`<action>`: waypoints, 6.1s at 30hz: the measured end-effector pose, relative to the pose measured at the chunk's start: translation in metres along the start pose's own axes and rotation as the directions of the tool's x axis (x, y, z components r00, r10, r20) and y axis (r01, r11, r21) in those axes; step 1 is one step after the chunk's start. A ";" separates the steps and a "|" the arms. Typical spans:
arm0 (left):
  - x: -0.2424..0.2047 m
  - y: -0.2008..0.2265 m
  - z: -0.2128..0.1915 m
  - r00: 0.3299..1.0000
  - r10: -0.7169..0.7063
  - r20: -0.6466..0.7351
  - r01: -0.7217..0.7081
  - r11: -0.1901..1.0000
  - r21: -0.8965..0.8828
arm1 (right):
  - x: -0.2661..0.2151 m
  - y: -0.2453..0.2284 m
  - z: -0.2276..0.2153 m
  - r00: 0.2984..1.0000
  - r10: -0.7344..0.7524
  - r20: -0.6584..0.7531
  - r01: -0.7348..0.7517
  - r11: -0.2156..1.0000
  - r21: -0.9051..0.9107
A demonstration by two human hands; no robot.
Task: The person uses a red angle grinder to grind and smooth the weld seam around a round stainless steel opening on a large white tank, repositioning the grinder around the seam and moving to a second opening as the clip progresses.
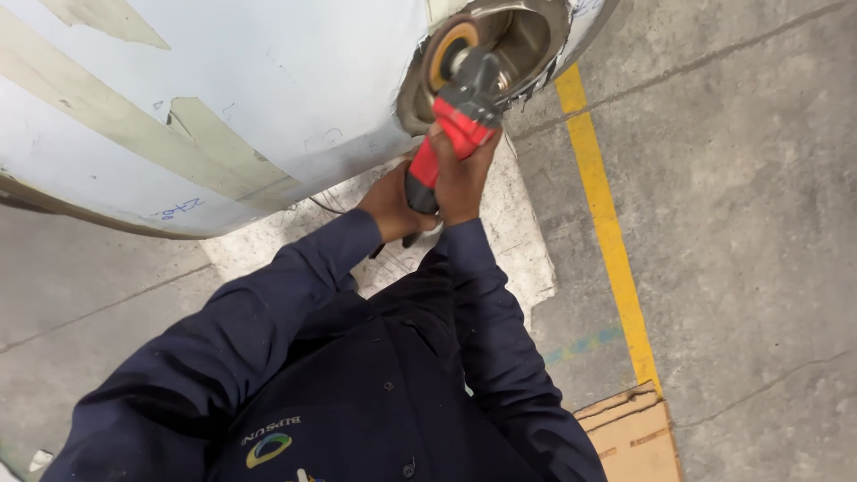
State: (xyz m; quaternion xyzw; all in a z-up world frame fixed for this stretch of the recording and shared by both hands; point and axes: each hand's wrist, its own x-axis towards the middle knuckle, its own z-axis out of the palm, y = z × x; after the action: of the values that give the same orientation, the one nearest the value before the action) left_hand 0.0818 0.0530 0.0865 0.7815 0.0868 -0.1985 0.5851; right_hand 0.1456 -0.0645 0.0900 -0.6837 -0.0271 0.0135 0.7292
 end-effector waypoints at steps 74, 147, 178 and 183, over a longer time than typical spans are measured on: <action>0.140 -0.052 0.321 0.935 -0.222 -0.277 -0.210 0.286 -0.935 | 0.093 0.006 -0.144 0.733 0.394 0.555 0.364 0.462 -0.809; 0.090 0.028 0.221 0.799 -0.477 -0.366 0.039 0.648 -0.761 | 0.098 0.027 -0.122 0.681 0.415 0.604 0.076 0.780 -0.621; 0.113 0.013 0.240 0.943 -0.231 -0.239 -0.183 0.239 -0.954 | 0.098 0.005 -0.114 0.766 0.473 0.436 0.257 0.397 -0.881; 0.120 -0.004 0.253 0.963 -0.197 -0.187 -0.152 0.181 -0.972 | 0.094 0.010 -0.116 0.784 0.419 0.458 0.306 0.382 -0.872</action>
State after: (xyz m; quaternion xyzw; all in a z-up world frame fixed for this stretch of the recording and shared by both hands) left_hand 0.1363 -0.1972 -0.0261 0.2424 0.2838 0.0031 0.9277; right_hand 0.2463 -0.1745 0.0744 -0.9236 -0.2412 0.2455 0.1686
